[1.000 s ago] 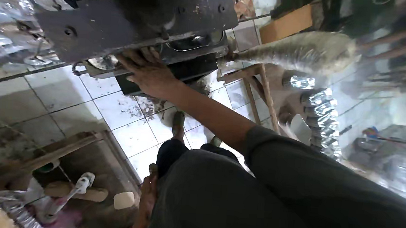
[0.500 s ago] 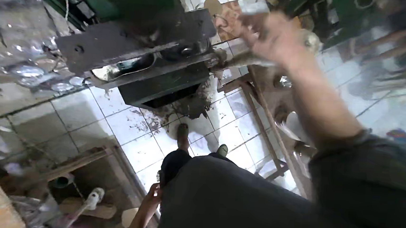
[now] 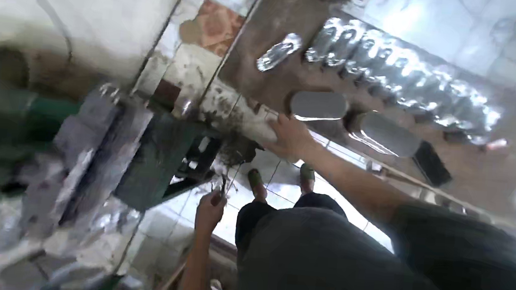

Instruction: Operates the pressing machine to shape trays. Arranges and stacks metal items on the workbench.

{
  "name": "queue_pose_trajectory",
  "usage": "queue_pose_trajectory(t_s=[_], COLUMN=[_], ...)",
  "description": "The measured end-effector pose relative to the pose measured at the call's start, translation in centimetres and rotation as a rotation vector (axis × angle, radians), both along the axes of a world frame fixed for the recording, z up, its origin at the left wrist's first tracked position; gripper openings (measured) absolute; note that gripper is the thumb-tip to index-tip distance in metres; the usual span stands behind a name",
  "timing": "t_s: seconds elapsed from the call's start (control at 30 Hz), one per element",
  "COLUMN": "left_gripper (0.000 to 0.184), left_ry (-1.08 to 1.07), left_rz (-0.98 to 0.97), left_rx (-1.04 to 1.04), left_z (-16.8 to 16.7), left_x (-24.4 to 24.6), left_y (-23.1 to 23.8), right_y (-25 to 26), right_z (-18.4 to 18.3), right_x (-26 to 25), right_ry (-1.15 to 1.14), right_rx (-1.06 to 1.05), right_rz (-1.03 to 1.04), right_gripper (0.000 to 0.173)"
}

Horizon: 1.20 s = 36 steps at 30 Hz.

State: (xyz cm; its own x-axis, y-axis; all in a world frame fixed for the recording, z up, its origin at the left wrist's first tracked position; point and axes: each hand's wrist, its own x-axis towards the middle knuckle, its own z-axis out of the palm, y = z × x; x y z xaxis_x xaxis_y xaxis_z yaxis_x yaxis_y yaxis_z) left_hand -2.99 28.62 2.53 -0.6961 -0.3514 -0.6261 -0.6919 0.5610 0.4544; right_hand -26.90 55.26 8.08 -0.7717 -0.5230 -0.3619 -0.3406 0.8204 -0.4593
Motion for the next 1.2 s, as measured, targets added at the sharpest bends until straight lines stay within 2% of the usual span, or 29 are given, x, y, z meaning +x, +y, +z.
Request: queue_pose_trajectory(t_s=[0.1, 0.17, 0.23, 0.33, 0.47, 0.53, 0.6, 0.67, 0.77, 0.87, 0.93, 1.0, 1.07, 1.13, 1.2], left_gripper=[0.043, 0.044, 0.044, 0.042, 0.037, 0.041, 0.045, 0.039, 0.027, 0.026, 0.026, 0.037, 0.051, 0.061, 0.070], left_ry=[0.170, 0.253, 0.339, 0.339, 0.364, 0.312, 0.283, 0.303, 0.263, 0.268, 0.246, 0.158, 0.107, 0.222, 0.354], left_rz=[-0.238, -0.386, -0.536, -0.730, -0.893, -0.901, -0.880, -0.837, -0.740, -0.626, -0.624, -0.687, -0.719, -0.676, -0.731], left_rx=[-0.074, -0.134, -0.200, -0.318, -0.382, -0.358, -0.339, -0.347, -0.299, -0.210, -0.234, -0.299, -0.350, -0.368, -0.266], left_z=[3.7, 4.5, 4.2, 3.6, 0.4, -1.3, -2.4, -2.7, -1.1, -0.2, -0.1, 0.2, 1.3, 3.7, 7.1], left_x=[-13.6, -21.8, -29.9, -39.9, -47.7, -48.4, -48.3, -48.2, -47.8, -46.1, -45.5, -45.4, -44.7, -42.7, -39.9], left_y=[2.1, 4.1, 6.2, 9.9, 12.5, 13.1, 13.6, 13.8, 14.3, 14.7, 14.6, 14.7, 16.0, 18.9, 23.1], right_y=[9.9, 12.8, 13.6, 13.9, 15.5, 15.9, 16.2, 16.5, 16.5, 16.9, 17.9, 19.8, 22.9, 27.1, 31.9], right_z=[-11.8, -16.5, -19.3, -22.0, -24.2, -25.5, -25.3, -23.9, -22.1, -21.3, -21.4, -21.8, -21.7, -20.8, -17.7], right_x=[4.4, 5.4, 4.5, 3.6, 3.0, 3.4, 3.3, 2.8, 3.0, 3.5, 4.4, 6.3, 9.7, 13.6, 16.4], right_ry=[-0.150, -0.318, -0.406, -0.469, -0.511, -0.495, -0.535, -0.587, -0.577, -0.498, -0.449, -0.414, -0.380, -0.417, -0.637], right_rx=[-0.064, -0.009, 0.043, 0.095, 0.038, 0.023, 0.016, 0.024, -0.057, -0.130, -0.210, -0.323, -0.416, -0.410, -0.317], right_rz=[-0.179, -0.340, -0.518, -0.697, -0.807, -0.815, -0.824, -0.817, -0.799, -0.640, -0.497, -0.442, -0.493, -0.562, -0.626], right_gripper=[0.074, 0.077, 0.072, 0.072, 0.072, 0.071, 0.071, 0.067, 0.062, 0.060, 0.054, 0.058, 0.062, 0.066, 0.063])
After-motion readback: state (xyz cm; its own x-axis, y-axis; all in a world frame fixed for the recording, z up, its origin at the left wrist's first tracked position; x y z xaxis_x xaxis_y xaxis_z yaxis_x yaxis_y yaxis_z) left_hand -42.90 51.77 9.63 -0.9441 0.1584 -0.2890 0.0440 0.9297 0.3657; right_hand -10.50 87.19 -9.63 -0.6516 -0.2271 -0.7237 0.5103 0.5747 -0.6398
